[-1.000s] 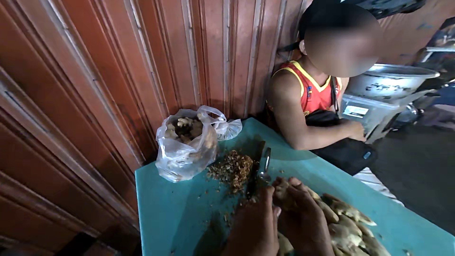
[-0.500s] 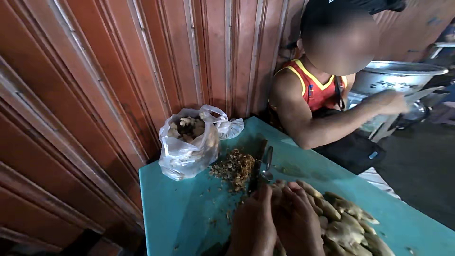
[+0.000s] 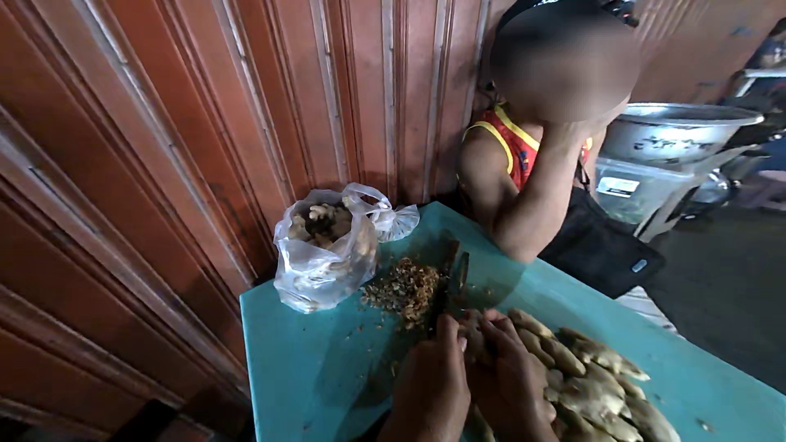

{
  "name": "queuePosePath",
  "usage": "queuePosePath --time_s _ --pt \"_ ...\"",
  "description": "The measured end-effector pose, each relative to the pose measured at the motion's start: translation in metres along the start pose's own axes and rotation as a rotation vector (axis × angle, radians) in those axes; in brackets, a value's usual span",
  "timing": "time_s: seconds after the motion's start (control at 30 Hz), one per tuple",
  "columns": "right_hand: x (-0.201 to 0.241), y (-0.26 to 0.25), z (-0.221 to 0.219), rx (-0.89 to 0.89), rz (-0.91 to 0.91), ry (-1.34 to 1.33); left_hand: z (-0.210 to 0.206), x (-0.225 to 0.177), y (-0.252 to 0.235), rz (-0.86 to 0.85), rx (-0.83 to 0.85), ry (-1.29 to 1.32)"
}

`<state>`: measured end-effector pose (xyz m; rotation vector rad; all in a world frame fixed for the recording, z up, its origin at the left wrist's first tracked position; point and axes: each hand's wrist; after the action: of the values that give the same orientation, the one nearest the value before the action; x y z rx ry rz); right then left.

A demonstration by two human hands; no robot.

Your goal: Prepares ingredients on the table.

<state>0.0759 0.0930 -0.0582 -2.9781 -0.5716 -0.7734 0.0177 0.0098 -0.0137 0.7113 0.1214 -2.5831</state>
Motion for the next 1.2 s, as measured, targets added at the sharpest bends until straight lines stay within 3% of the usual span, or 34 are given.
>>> queuePosePath --time_s 0.17,0.3,0.5,0.63,0.73,0.8,0.9,1.0,1.13,1.2 --pt "0.001 -0.003 0.013 0.329 0.251 0.154 0.001 0.001 0.002 -0.027 0.004 0.124" --pt "0.001 -0.005 0.013 0.294 0.228 0.043 0.008 0.01 -0.003 0.01 0.018 0.105" --pt "0.001 -0.005 0.013 0.342 0.223 0.077 0.007 0.004 0.001 -0.028 0.012 0.119" --pt "0.009 -0.006 0.01 0.226 0.174 0.108 0.015 0.015 -0.007 0.119 -0.004 -0.035" --pt "0.026 -0.007 0.001 0.081 0.064 0.396 0.017 0.016 -0.011 0.157 -0.031 -0.071" --pt "0.048 -0.008 0.001 0.143 -0.018 0.66 0.012 0.023 -0.015 0.129 -0.027 -0.067" --pt "0.089 -0.021 0.013 0.343 0.147 1.127 0.009 0.035 -0.022 0.146 0.015 -0.051" --pt "0.119 -0.042 0.018 0.324 0.215 1.609 0.011 0.041 -0.026 0.209 0.073 -0.083" --pt "0.136 -0.062 0.018 0.477 -0.175 1.895 0.018 0.048 -0.029 0.249 0.094 -0.103" --pt "0.136 -0.065 0.025 0.508 -0.26 1.925 0.021 0.052 -0.03 0.276 0.072 -0.099"
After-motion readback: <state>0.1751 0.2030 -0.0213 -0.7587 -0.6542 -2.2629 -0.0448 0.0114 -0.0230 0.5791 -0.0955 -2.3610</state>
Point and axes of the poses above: each hand's wrist, its own y-axis away from the middle knuckle, its own z-axis out of the back of the hand, x = y × z, and after that the axes turned 13 degrees about -y, right-handed
